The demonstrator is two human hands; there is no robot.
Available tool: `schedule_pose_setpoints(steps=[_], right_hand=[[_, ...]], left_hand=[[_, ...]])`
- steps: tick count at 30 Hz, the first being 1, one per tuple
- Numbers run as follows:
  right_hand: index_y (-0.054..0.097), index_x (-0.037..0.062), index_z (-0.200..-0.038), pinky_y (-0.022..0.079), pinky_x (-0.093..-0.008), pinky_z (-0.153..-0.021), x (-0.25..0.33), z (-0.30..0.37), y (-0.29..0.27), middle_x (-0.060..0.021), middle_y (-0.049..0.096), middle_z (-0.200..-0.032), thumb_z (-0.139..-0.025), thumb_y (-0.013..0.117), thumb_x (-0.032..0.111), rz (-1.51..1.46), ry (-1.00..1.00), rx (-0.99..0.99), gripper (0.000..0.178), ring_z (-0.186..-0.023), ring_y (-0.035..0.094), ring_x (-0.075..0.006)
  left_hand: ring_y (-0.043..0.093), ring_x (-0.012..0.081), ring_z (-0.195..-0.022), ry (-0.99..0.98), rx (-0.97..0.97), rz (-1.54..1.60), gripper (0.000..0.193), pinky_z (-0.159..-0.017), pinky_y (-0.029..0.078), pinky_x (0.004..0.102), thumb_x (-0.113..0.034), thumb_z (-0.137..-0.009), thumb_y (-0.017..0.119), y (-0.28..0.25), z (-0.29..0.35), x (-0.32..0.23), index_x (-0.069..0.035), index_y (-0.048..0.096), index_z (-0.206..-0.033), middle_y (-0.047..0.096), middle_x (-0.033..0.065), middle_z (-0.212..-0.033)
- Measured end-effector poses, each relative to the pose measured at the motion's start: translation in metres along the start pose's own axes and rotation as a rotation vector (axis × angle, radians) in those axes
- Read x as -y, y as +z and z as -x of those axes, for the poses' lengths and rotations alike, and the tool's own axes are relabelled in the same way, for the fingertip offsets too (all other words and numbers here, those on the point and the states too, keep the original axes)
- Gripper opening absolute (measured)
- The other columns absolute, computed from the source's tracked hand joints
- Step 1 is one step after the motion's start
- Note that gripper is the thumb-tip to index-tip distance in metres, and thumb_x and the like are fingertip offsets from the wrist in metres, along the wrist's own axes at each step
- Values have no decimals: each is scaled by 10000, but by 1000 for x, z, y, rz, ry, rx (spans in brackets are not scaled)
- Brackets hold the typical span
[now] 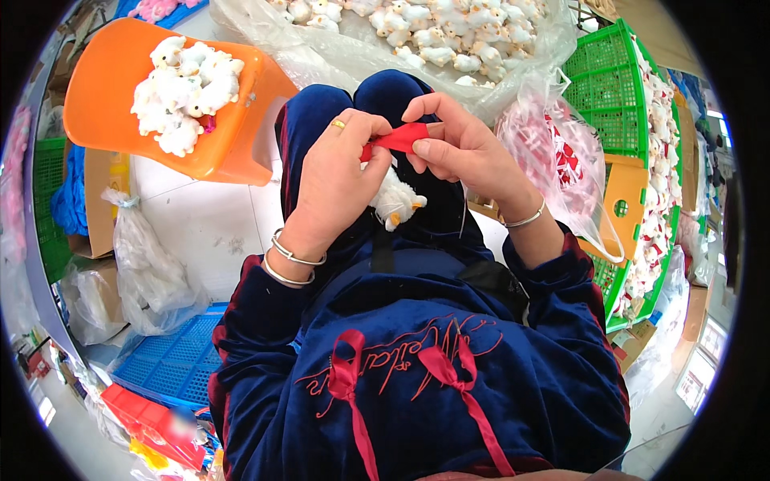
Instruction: The person ties red ribbons around the necks of small white plush toys. They pick up each toy, wrap the ribbon, and tie a bow by hand, repeating the process for multiple items.
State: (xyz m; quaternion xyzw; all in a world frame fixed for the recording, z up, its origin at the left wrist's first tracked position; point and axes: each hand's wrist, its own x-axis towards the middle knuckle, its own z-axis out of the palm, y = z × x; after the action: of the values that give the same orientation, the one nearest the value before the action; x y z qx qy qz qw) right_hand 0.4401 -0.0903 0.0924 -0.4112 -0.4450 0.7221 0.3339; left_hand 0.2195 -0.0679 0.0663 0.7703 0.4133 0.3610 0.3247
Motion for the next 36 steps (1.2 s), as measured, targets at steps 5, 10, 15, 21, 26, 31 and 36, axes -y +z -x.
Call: schedule_pose_setpoints(steps=[5,10,15,21,26,31,36], right_hand=[[495,103,-1360,499,-215,-793,-12,-5,7,-36,684,-1071,-959,715,23,98,-116,-78,464,-943,611,-50],[501,88,-1393,511,-223,-842,-13,-6,5,-26,653,-1146,-921,728,-27,410,-5,-110,536,-976,622,-59],[627,79,-1240,510,-217,-772,-17,-5,1,-47,598,-1177,-885,765,-2,575,-268,-244,390,-919,605,-69],[716,65,-973,529,-287,-696,-12,-16,-8,-85,570,-1196,-845,800,9,804,-736,-342,163,-916,624,-166],[710,95,-947,556,-342,-690,-45,-15,-19,-48,606,-1131,-846,792,83,1118,-647,-224,131,-842,676,-230],[699,112,-984,572,-358,-698,-77,-5,-24,-35,620,-1103,-834,802,132,1169,-557,-91,183,-823,698,-244],[707,118,-1055,577,-341,-722,-71,-3,-13,-45,633,-1090,-812,815,124,1239,-533,-94,266,-842,705,-238]], left_hand=[[690,131,-822,-370,211,333,152,-752,549,277,-38,-939,652,-19,-2,10,13,701,-1073,737,78,-951],[624,45,-716,-606,340,437,122,-620,510,216,-95,-991,653,-41,-11,1,-15,704,-1067,701,3,-894],[608,40,-719,-530,130,540,84,-647,514,259,-101,-947,726,-38,-13,4,-22,712,-973,666,-12,-818],[596,179,-688,199,-109,-54,110,-614,478,313,-46,-848,799,-50,-21,-9,-71,704,-898,620,44,-817],[593,276,-745,390,228,-230,135,-645,487,399,-76,-826,739,-18,23,36,-84,610,-867,535,72,-807],[618,289,-781,256,367,-178,373,-686,502,416,-90,-816,764,7,66,42,-103,658,-1173,566,86,-831],[644,289,-786,177,322,-317,536,-674,506,413,-115,-778,791,18,68,34,-113,627,-1288,620,84,-871]])
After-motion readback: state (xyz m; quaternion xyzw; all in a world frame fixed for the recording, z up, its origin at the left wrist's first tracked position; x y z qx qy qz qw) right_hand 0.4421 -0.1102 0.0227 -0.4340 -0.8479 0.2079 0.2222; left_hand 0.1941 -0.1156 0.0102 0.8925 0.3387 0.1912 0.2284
